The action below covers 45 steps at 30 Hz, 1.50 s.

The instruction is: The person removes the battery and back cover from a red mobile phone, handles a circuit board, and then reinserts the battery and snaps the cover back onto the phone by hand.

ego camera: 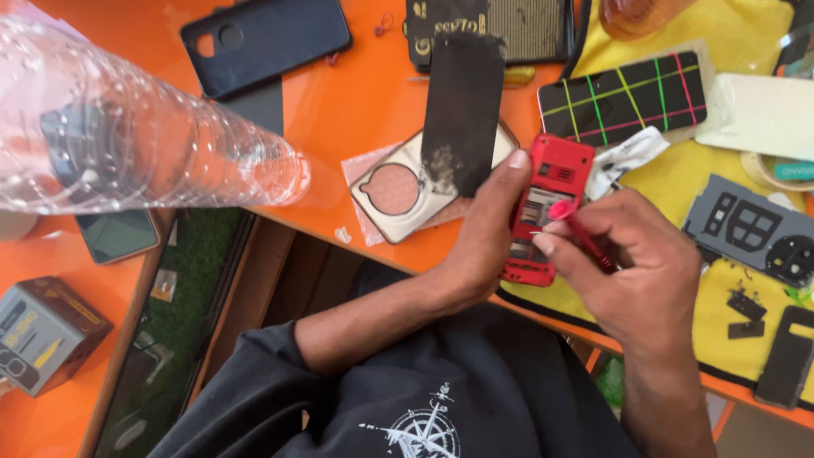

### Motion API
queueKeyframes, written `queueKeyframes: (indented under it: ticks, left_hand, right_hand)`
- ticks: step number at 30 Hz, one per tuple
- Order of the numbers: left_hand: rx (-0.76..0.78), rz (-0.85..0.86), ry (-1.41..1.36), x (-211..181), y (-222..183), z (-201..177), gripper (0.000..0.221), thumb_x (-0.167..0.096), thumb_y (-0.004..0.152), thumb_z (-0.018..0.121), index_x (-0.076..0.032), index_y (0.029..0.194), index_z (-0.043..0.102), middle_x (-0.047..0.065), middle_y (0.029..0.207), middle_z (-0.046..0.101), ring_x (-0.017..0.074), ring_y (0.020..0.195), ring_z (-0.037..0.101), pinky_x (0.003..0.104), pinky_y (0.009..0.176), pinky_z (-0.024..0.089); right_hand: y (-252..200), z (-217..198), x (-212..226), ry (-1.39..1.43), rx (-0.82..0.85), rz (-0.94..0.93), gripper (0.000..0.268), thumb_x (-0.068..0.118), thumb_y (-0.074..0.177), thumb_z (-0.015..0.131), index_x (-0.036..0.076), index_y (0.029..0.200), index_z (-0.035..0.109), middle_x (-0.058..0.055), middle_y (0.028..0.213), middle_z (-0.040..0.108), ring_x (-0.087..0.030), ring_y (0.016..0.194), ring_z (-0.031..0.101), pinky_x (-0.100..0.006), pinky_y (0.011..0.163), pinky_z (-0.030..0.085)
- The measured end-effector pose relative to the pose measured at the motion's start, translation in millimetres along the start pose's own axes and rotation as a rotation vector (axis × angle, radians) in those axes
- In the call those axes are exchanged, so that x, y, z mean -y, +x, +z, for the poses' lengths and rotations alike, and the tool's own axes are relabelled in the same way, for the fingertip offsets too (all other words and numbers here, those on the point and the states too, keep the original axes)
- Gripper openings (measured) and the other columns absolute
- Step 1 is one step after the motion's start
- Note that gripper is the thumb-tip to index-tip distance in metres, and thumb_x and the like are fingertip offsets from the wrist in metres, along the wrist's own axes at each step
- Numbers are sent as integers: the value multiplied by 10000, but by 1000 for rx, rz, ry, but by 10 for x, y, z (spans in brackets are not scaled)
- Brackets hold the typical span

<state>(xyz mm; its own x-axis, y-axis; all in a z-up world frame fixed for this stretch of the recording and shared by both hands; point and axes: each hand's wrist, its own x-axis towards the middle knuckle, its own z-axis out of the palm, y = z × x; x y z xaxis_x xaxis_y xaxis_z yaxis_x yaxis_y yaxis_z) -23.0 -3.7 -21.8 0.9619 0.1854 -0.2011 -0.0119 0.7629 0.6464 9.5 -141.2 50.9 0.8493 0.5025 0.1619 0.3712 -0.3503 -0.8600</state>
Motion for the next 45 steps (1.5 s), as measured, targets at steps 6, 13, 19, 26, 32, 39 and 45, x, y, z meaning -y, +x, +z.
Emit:
queueKeyframes:
  ticks: [6, 13, 19, 26, 32, 39, 45]
  left_hand:
    - [-99, -120, -60, -378, -346, -246, 574, -518, 1069, 327, -28, 1260, 558, 135, 1027, 678, 231, 701, 709, 388, 638, 609]
    - [-219, 118, -16, -646, -676, -469, 690, -559, 1130, 272, 41, 1222, 601, 187, 951, 662, 259, 726, 696, 381, 664, 600]
    - [-257, 211, -2, -724, -788, -536, 649, -534, 1121, 258, 19, 1184, 592, 134, 1017, 658, 231, 736, 683, 371, 672, 601]
    - [-267, 230, 33, -757, -902, -568, 680, -558, 1125, 257, 18, 1159, 616, 147, 890, 652, 226, 707, 690, 358, 612, 582]
    - [-365, 308, -9, -793, -1121, -585, 616, -529, 1081, 295, -1, 1166, 603, 128, 947, 685, 234, 681, 673, 376, 635, 578]
    - [-364, 292, -92, -730, -1354, -642, 630, -530, 1097, 250, -14, 1195, 598, 126, 977, 673, 223, 678, 690, 367, 619, 591]
    - [-438, 238, -44, -679, -1345, -700, 671, -568, 1075, 268, -9, 1198, 618, 113, 855, 670, 200, 634, 688, 339, 596, 600]
  right_hand:
    - [-135, -95, -342, 186, 6, 261, 135, 138, 968, 810, 32, 1007, 737, 43, 852, 640, -19, 745, 554, -174, 669, 439]
    - [-221, 208, -353, -330, 77, 93, 177, 172, 914, 807, 55, 1040, 764, -57, 925, 685, -98, 735, 637, -261, 630, 480]
    - [-174, 109, -300, -343, 132, 127, 224, 159, 916, 803, 127, 1137, 791, -39, 935, 695, -171, 668, 628, -336, 588, 479]
    - [201, -40, -291, -686, 582, -188, 406, 291, 764, 829, 262, 1167, 791, -28, 1046, 639, -271, 734, 693, -408, 636, 562]
    - [416, -29, -303, -710, 720, -193, 386, 439, 741, 855, 203, 1032, 765, -25, 1097, 634, -302, 820, 697, -439, 709, 566]
    - [613, -72, -465, -731, 933, -136, 526, 476, 717, 877, 152, 1096, 709, -50, 875, 735, -255, 802, 723, -396, 688, 573]
    - [970, 70, -170, -567, 909, 25, 464, 421, 684, 905, 150, 1040, 782, -44, 807, 714, -207, 693, 668, -357, 640, 537]
